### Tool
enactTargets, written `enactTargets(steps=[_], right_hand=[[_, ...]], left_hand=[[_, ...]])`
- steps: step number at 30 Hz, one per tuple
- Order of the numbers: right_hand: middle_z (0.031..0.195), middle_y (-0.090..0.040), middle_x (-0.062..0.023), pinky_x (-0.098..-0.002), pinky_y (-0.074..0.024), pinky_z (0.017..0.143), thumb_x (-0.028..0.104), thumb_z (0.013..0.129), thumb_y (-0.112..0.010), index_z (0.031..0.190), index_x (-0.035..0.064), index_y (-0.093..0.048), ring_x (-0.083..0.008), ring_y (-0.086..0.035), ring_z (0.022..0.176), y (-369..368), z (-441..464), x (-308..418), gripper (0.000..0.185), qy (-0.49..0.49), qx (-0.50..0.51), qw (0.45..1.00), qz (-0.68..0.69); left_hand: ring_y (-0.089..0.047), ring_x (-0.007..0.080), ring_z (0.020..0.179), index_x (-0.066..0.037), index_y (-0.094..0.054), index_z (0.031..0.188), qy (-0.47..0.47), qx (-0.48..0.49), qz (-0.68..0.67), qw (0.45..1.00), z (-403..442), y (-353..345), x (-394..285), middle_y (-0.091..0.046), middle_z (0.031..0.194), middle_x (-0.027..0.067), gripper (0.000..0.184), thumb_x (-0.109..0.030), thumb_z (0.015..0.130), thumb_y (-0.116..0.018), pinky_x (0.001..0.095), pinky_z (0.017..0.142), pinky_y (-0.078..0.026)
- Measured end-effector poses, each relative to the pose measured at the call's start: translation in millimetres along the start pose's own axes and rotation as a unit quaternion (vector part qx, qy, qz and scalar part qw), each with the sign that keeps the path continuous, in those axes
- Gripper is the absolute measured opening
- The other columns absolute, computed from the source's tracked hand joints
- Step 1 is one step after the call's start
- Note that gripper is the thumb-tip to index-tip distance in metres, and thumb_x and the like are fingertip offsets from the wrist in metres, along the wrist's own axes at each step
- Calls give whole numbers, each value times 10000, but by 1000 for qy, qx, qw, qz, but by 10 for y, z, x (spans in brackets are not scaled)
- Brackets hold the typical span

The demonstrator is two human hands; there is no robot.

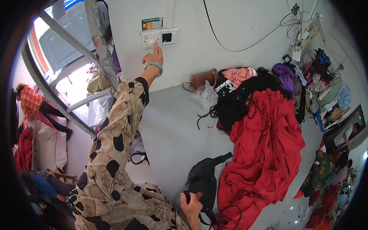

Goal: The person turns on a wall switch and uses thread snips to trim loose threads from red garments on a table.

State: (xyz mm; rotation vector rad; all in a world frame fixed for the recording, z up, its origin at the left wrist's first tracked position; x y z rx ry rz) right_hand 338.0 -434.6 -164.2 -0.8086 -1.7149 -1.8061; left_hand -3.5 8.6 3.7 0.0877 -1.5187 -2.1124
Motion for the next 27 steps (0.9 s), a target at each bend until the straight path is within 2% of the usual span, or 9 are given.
enactTargets(steps=[5, 9, 11, 12, 14, 18, 20, 24, 27], right_hand=[[669, -625, -185, -393, -494, 601, 344, 770, -662, 882, -7, -612, -341, -635, 633, 63, 20, 101, 372, -3, -51, 999, -16], [682, -629, -193, -403, -495, 609, 351, 769, -663, 886, -12, -606, -353, -636, 651, 34, -65, 55, 386, -18, -37, 999, -17], [687, -628, -209, -422, -494, 606, 359, 769, -661, 893, -5, -605, -370, -635, 661, 24, -106, 60, 389, -13, -30, 999, -35], [687, -628, -209, -422, -494, 606, 359, 769, -661, 893, -5, -605, -370, -635, 661, 15, -123, 56, 389, -14, -30, 999, -35], [685, -622, -223, -437, -493, 601, 366, 773, -656, 897, 5, -607, -388, -629, 665, -20, -170, 50, 385, -20, -5, 999, -39], [679, -618, -230, -444, -493, 598, 371, 774, -654, 904, 13, -610, -400, -624, 665, -28, -198, 65, 383, -29, 9, 998, -55], [695, -628, -211, -454, -488, 600, 391, 797, -634, 907, 53, -607, -397, -619, 654, -33, -197, 48, 357, -15, 0, 998, -61], [690, -627, -213, -448, -489, 594, 383, 797, -637, 906, 50, -607, -395, -620, 646, -49, -193, 33, 352, -19, -13, 998, -57], [684, -627, -212, -446, -491, 589, 378, 795, -640, 904, 46, -608, -389, -621, 640, -74, -171, 28, 351, -12, -18, 999, -50]], left_hand=[[-625, 426, 832, -11, -249, 1382, -23, -39, -10, 999, 16, -53, 47, -24, 1504, 170, 660, -127, 807, -553, 477, 597, -534], [-627, 400, 822, -14, -248, 1371, -30, -55, -30, 998, -77, -88, 104, -66, 1496, 176, 714, -101, 758, -603, 450, 630, -540], [-604, 408, 890, -16, -271, 1347, -24, -86, -143, 986, -81, -173, 131, -105, 1483, 178, 717, -111, 741, -642, 472, 662, -536], [-604, 408, 890, -16, -271, 1347, -25, -86, -143, 986, -104, -164, 155, -105, 1483, 178, 717, -111, 741, -642, 472, 662, -536], [-612, 376, 886, -5, -279, 1316, -45, -86, -150, 984, -166, -164, 202, -141, 1466, 189, 798, -93, 656, -720, 429, 698, -540], [-603, 353, 868, -20, -253, 1314, -27, -81, -182, 980, -192, -188, 257, -146, 1469, 179, 749, -23, 681, -652, 425, 710, -538], [-606, 351, 866, -17, -272, 1311, -17, -122, -184, 975, -189, -199, 251, -171, 1455, 177, 810, -83, 645, -729, 400, 715, -542], [-602, 345, 861, -18, -285, 1303, -35, -141, -189, 971, -186, -165, 248, -170, 1457, 170, 800, -77, 638, -726, 406, 697, -545], [-590, 345, 888, -23, -263, 1310, -54, -107, -155, 981, -190, -82, 228, -118, 1485, 136, 714, -6, 696, -628, 431, 704, -540]])
Point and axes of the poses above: each hand's wrist, its own z-axis towards the middle knuckle, its own y-axis out of the back of the hand, x = y × z, the point moved 1 cm from there along z, towards the middle knuckle
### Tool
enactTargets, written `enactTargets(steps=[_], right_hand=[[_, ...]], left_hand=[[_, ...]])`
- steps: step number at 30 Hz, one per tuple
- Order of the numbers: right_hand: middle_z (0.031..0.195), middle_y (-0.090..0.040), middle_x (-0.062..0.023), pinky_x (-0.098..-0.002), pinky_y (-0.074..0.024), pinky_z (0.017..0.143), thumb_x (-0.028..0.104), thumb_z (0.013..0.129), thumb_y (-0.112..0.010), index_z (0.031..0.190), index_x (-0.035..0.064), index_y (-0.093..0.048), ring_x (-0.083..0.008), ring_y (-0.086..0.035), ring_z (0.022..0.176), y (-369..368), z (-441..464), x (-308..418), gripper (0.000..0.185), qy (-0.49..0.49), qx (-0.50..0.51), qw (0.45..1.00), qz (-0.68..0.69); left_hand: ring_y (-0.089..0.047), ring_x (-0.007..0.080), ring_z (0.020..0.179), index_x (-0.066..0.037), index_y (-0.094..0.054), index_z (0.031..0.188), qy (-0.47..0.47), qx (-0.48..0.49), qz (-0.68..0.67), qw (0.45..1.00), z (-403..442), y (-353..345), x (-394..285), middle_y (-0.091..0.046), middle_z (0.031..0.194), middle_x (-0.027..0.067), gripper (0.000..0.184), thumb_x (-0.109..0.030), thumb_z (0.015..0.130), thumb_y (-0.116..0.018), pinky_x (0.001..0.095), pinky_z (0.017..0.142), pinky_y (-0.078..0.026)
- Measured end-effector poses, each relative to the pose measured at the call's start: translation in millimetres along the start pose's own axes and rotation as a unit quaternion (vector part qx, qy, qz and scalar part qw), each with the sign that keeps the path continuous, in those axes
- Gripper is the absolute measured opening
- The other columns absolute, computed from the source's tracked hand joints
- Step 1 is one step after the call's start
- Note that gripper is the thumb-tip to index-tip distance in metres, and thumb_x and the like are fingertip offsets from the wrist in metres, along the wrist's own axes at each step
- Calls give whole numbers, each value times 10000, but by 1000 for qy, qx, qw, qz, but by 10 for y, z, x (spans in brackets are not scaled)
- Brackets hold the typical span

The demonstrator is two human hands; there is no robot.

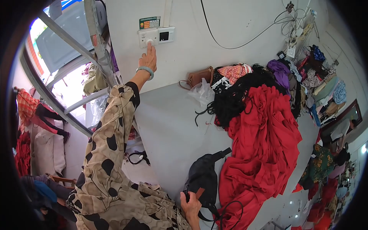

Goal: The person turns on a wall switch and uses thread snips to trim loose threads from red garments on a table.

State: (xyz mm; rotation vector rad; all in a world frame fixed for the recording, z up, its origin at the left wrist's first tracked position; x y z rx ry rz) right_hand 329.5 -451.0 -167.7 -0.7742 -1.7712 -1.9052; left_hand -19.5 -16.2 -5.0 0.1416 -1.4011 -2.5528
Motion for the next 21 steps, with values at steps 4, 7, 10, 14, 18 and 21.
enactTargets(steps=[4, 7, 10, 14, 18, 21], right_hand=[[689, -624, -213, -446, -495, 593, 380, 786, -646, 908, 46, -609, -391, -622, 649, -11, 16, -29, 358, -2, -3, 1000, 1], [692, -620, -210, -448, -497, 602, 386, 779, -649, 916, 47, -607, -394, -619, 664, -62, 65, -61, 369, -7, -2, 1000, 2], [700, -617, -187, -435, -495, 586, 368, 795, -639, 911, 51, -602, -374, -613, 661, -40, 121, -32, 340, 2, 32, 999, -22], [718, -616, -168, -376, -487, 552, 252, 807, -642, 899, 42, -613, -311, -608, 614, 74, 96, 4, 232, 28, -19, 996, 81], [660, -598, -54, -254, -452, 531, 111, 808, -639, 893, 12, -617, -116, -562, 566, 385, 272, 130, 132, -36, -101, 960, 260], [634, -560, 8, -217, -428, 527, 100, 822, -629, 886, -14, -606, -55, -504, 578, 680, 415, 288, 133, -15, -177, 947, 266]], left_hand=[[-588, 340, 903, -31, -255, 1335, 26, 31, 6, 999, 1, -104, 7, -112, 1491, 137, 716, -15, 713, -609, 432, 719, -532], [-585, 335, 941, -43, -194, 1384, 58, -23, -30, 998, 70, -367, 93, -159, 1475, 160, 740, 1, 735, -547, 450, 773, -508], [-608, 355, 893, 52, -184, 1373, 79, -60, -86, 991, 187, -686, 322, -147, 1459, 250, 743, -63, 742, -559, 428, 785, -508], [-553, 419, 997, 20, -312, 1308, -76, -144, -171, 972, -444, -1076, 56, -337, 1345, 276, 588, -85, 763, -508, 446, 858, -465], [-633, 270, 855, -26, -595, 1024, -194, 336, -303, 870, -1824, -1374, -553, -648, 933, 161, 269, -136, 780, -565, 379, 756, -502], [-617, 174, 688, -11, -534, 1070, -194, 412, -542, 706, -3261, -1193, -1233, -618, 772, 59, 254, -63, 824, -571, 304, 618, -512]])
Point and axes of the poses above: each hand's wrist, its own z-axis towards the middle knuckle, its own y-axis out of the back of the hand, x = y × z, the point moved 1 cm from there along z, towards the middle knuckle
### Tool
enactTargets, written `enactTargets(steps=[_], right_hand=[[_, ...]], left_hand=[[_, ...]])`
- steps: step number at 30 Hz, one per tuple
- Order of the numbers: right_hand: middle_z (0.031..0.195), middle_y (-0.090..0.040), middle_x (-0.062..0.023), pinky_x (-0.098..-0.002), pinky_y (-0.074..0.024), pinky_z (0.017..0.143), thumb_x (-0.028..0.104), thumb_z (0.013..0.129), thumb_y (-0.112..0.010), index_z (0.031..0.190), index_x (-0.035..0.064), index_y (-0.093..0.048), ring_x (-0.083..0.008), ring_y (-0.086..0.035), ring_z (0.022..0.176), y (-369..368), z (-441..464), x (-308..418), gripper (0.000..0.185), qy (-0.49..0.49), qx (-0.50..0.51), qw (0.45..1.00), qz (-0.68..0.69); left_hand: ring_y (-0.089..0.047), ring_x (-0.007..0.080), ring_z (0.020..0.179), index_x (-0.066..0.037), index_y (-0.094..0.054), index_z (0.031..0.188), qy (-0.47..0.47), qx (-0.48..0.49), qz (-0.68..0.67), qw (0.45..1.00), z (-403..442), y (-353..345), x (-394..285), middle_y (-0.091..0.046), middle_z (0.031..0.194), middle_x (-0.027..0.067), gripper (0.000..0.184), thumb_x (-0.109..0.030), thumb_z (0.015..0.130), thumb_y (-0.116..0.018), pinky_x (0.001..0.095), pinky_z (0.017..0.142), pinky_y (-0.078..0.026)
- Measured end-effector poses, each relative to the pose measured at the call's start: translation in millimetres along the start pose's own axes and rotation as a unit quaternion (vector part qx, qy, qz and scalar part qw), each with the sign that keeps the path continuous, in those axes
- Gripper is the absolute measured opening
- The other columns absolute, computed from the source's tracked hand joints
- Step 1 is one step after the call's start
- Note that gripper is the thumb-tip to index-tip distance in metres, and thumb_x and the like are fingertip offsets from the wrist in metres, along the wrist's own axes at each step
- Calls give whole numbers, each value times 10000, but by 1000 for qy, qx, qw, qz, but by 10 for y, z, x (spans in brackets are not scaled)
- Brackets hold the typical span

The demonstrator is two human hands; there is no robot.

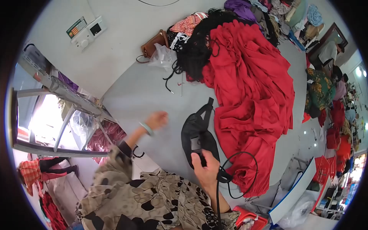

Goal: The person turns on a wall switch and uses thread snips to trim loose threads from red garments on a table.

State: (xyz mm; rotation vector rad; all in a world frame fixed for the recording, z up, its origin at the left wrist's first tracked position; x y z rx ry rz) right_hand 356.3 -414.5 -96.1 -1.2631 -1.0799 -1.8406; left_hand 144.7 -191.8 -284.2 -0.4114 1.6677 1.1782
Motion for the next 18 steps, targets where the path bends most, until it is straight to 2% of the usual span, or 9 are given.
enactTargets(steps=[1, 2, 3, 5, 9, 11, 13, 15, 18], right_hand=[[634, -560, 8, -217, -428, 527, 100, 822, -629, 886, -14, -606, -55, -504, 578, 27, 28, 47, 133, 3, 5, 1000, 0], [649, -564, 0, -217, -428, 530, 89, 819, -623, 901, -24, -599, -56, -500, 578, 73, 31, 83, 141, 31, 2, 999, -15], [663, -569, -8, -218, -428, 534, 77, 817, -616, 916, -35, -592, -57, -497, 577, 134, 17, 113, 151, 58, -1, 998, -32], [717, -581, -28, -219, -429, 542, 86, 814, -611, 937, -44, -579, -72, -512, 601, 219, -72, 164, 182, 96, 10, 993, -66], [733, -566, -52, -210, -411, 530, 165, 808, -600, 949, -40, -556, -102, -519, 614, 285, -190, 271, 252, 185, -11, 982, -40], [679, -525, -67, -208, -384, 496, 201, 825, -558, 946, -37, -510, -98, -482, 565, 381, -280, 200, 271, 133, -143, 981, 8], [642, -480, -57, -205, -335, 459, 208, 850, -500, 915, -24, -466, -86, -423, 514, 484, -163, 410, 244, 31, -184, 978, 90], [680, -507, -59, -205, -372, 503, 155, 838, -516, 912, -13, -491, -88, -453, 550, 541, -73, 502, 186, 26, -212, 959, 187], [743, -552, -55, -230, -430, 572, 106, 808, -580, 904, 4, -543, -111, -511, 616, 488, -184, 487, 145, 31, -173, 984, 0]], left_hand=[[-615, 189, 766, -25, -513, 1118, -54, -52, -36, 997, -191, -363, -391, -624, 897, 74, 316, -95, 821, -595, 309, 678, -513], [-583, 197, 958, -41, -473, 1180, 50, -22, -120, 991, -365, -590, -891, -568, 1113, 105, 415, -119, 802, -625, 329, 768, -497], [-515, 234, 1103, -37, -434, 1218, -77, -77, -87, 990, -482, -840, -1092, -465, 1251, 141, 500, -124, 774, -646, 362, 841, -466], [-455, 352, 1148, -24, -432, 1239, -173, -80, 78, 979, -631, -981, -1547, -449, 1248, 177, 557, -114, 734, -648, 432, 899, -420], [-499, 361, 1080, -15, -480, 1177, -219, -86, 153, 960, -645, -1096, -1491, -512, 1165, 183, 468, -106, 744, -634, 419, 883, -434], [-537, 343, 1029, -5, -525, 1097, -156, -160, -22, 974, -511, -1035, -1236, -553, 1110, 188, 360, -95, 762, -620, 414, 868, -438], [-556, 350, 975, 2, -538, 1067, -113, -199, -5, 973, -336, -839, -1107, -586, 1021, 189, 321, -94, 769, -612, 401, 847, -448], [-542, 374, 962, 18, -532, 1052, -51, -221, 22, 974, -66, -722, -853, -582, 988, 200, 320, -96, 761, -602, 422, 849, -440], [-549, 383, 936, 25, -501, 1091, -37, -240, 61, 968, 497, -594, -347, -574, 975, 217, 354, -92, 768, -588, 427, 828, -448]])
Point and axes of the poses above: each hand's wrist, its own z-axis towards the middle knuckle, its own y-axis out of the back of the hand, x = y × z, the point moved 1 cm from there along z, towards the middle knuckle
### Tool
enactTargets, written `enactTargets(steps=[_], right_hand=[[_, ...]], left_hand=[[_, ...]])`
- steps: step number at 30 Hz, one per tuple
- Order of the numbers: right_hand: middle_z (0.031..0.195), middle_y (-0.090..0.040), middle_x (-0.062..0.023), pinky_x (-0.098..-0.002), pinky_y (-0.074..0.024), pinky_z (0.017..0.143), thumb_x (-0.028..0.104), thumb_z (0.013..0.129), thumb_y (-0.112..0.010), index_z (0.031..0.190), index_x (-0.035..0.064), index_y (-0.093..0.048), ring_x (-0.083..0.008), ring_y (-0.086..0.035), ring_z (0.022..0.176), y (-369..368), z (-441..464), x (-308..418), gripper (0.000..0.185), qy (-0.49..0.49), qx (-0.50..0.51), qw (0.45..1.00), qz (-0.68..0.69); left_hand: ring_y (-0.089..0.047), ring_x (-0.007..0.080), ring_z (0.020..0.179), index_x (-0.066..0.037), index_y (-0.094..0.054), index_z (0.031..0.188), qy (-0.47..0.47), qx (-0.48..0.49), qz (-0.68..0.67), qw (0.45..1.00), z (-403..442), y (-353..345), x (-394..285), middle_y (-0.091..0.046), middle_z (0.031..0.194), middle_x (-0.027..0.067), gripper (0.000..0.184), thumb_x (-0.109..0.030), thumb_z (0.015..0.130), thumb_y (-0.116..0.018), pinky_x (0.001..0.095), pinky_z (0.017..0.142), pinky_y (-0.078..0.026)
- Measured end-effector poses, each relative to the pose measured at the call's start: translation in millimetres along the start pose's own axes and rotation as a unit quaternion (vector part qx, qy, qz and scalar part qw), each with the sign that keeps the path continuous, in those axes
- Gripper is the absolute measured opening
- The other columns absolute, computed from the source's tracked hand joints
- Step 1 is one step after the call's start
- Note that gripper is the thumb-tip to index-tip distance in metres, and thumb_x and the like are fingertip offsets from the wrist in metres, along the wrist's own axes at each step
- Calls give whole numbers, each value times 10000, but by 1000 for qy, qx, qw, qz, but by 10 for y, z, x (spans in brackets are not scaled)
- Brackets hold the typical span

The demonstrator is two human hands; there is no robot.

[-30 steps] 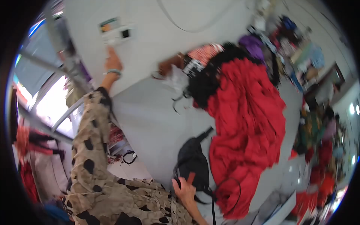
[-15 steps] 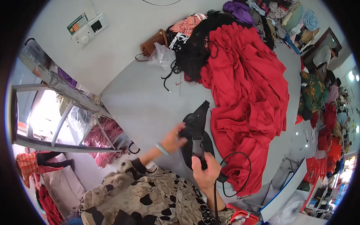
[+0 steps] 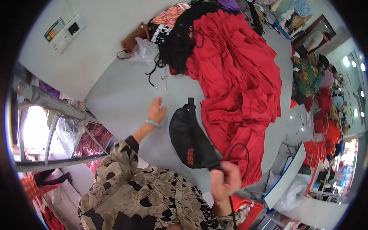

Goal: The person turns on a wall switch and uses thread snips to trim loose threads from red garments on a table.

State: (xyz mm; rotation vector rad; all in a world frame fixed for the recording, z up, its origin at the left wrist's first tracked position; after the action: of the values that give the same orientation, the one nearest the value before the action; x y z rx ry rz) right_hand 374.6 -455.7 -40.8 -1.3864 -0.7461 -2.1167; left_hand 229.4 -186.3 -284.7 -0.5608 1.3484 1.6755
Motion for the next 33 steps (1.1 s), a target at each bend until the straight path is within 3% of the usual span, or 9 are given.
enactTargets(steps=[4, 7, 11, 13, 19, 21, 26, 28, 33], right_hand=[[799, -633, -121, -288, -483, 608, 119, 714, -738, 901, 17, -598, -246, -623, 681, -324, -155, -73, 255, 93, 263, 953, -121], [762, -633, -125, -329, -491, 577, 129, 725, -734, 897, 15, -598, -282, -626, 658, -467, -368, -435, 247, 59, 331, 933, -128], [786, -629, -130, -358, -492, 570, 155, 783, -680, 880, 9, -599, -304, -622, 671, -131, -565, -705, 194, -31, 360, 916, -175], [796, -632, -129, -357, -495, 578, 175, 795, -666, 873, 18, -619, -300, -626, 683, 156, -707, -835, 182, -54, 344, 917, -194], [729, -592, -119, -334, -470, 574, 115, 770, -682, 843, 17, -626, -263, -596, 639, 376, -759, -808, 135, -140, 280, 910, -273], [726, -580, -123, -352, -468, 581, 98, 760, -686, 843, 10, -621, -288, -586, 648, 305, -752, -886, 138, -115, 251, 921, -274], [768, -579, -139, -371, -469, 611, 52, 740, -688, 832, -8, -600, -311, -580, 696, -49, -655, -1036, 140, -65, 166, 961, -211], [790, -587, -149, -355, -471, 611, 43, 745, -684, 853, -10, -595, -312, -583, 706, -252, -556, -1042, 150, -44, 212, 961, -171], [772, -599, -127, -347, -464, 591, 69, 786, -654, 875, -8, -593, -299, -581, 669, -563, -492, -913, 133, -27, 359, 928, -94]], left_hand=[[-558, 370, 932, 16, -504, 1086, 46, 61, -5, 997, 533, -114, 140, -573, 992, 221, 342, -128, 787, -587, 418, 826, -451], [-558, 357, 951, 16, -518, 1081, 58, 235, -147, 959, 495, -65, -327, -573, 1019, 216, 339, -167, 805, -590, 402, 836, -446], [-560, 351, 959, 24, -527, 1080, -20, 330, -182, 926, 43, -326, -418, -575, 1030, 208, 342, -186, 817, -587, 393, 827, -446], [-559, 361, 941, 37, -527, 1079, -64, 221, -171, 958, -115, -343, -523, -575, 1006, 212, 359, -183, 804, -594, 395, 819, -444], [-570, 337, 798, -11, -547, 986, -38, 219, -152, 963, -272, -203, -458, -583, 890, 200, 244, -153, 798, -610, 376, 720, -462], [-539, 288, 694, -1, -536, 928, 104, 253, -178, 945, -390, -96, -460, -576, 781, 175, 192, -143, 817, -600, 345, 669, -451], [-509, 195, 669, 21, -522, 889, 112, 103, -182, 971, -698, 179, -286, -560, 728, 145, 162, -126, 848, -576, 314, 640, -436], [-509, 145, 730, 28, -522, 875, 118, 16, -229, 966, -795, 271, -272, -572, 777, 87, 129, -95, 864, -559, 297, 669, -433], [-492, 108, 755, -2, -534, 898, 158, 4, -290, 944, -811, 484, -42, -564, 828, 30, 61, -59, 876, -535, 253, 683, -418]])
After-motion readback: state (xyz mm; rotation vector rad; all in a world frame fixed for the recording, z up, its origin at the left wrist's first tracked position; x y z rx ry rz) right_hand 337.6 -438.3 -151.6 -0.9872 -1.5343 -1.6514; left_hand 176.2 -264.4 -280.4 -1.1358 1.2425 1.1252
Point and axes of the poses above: each hand's wrist, its own z-axis towards the middle knuckle, its own y-axis out of the back of the hand, x = y × z, the point moved 1 cm from there along z, towards the middle knuckle
